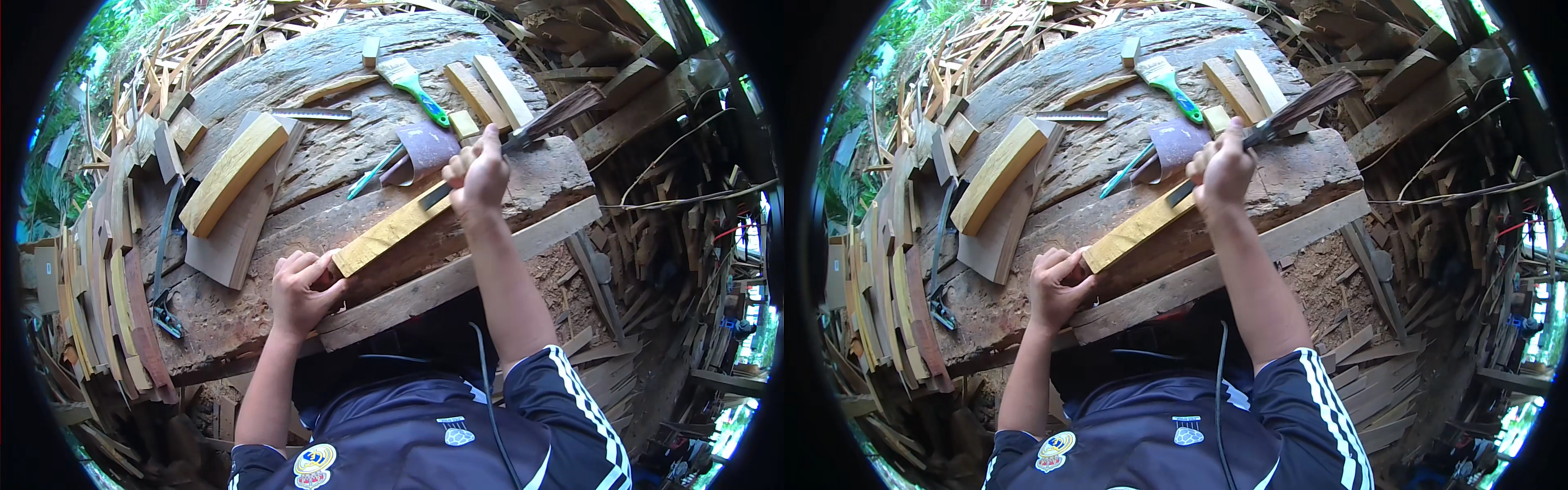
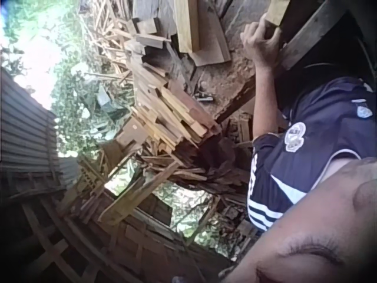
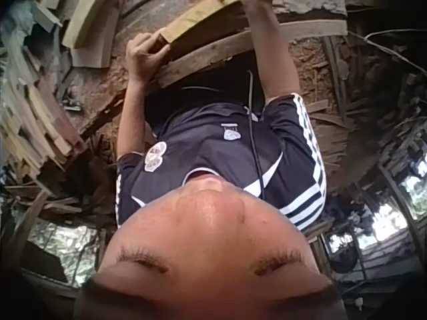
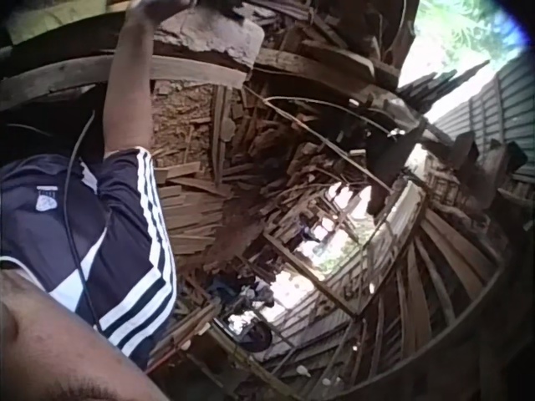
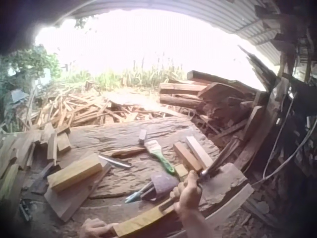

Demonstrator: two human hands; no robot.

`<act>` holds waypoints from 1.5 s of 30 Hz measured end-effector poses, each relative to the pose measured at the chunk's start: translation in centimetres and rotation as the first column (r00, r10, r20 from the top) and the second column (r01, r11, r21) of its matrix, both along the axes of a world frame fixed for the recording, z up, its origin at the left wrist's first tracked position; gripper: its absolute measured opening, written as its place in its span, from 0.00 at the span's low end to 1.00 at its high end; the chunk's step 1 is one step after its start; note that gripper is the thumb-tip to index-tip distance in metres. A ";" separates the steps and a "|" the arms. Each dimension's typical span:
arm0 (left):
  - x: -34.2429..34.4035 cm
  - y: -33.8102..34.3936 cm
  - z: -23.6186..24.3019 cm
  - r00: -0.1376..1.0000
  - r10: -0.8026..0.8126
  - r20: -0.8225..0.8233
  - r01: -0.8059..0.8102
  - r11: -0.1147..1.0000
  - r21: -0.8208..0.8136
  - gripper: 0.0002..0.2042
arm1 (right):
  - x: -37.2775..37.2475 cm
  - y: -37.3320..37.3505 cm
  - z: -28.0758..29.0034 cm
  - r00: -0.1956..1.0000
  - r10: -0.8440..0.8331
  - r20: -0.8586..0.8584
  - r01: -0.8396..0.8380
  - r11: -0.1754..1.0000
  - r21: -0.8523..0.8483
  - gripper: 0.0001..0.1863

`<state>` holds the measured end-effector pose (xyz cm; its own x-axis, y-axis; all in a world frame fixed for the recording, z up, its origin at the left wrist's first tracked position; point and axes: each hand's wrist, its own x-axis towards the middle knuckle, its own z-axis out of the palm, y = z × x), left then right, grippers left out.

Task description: Using a chisel to carve and shape a block of wood on a workbench.

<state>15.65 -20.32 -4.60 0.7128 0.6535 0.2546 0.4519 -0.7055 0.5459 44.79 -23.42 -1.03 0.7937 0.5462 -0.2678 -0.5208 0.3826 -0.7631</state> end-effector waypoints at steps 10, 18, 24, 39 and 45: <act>0.0 0.1 0.1 1.000 -0.007 0.021 0.007 1.000 -0.002 0.19 | -0.4 0.7 -0.3 0.998 0.061 -0.033 -0.060 0.998 0.027 0.27; 0.6 0.1 0.0 0.998 -0.019 0.063 0.018 1.000 0.015 0.19 | 4.5 -0.3 0.1 0.983 -0.182 0.012 0.182 0.983 -0.009 0.28; 0.1 -0.1 -0.3 0.999 -0.002 0.036 0.002 1.000 0.004 0.19 | -0.6 1.3 -0.6 0.993 0.002 -0.122 -0.002 1.000 0.007 0.28; 0.5 0.1 -0.5 0.998 -0.018 0.052 0.019 1.000 -0.014 0.19 | 0.3 0.9 -0.3 0.999 -0.037 0.009 0.037 0.999 -0.014 0.27; 0.2 0.1 -0.5 1.000 -0.006 0.005 0.007 1.000 -0.005 0.19 | -5.8 1.3 -0.3 0.987 0.094 -0.130 -0.093 0.996 0.012 0.27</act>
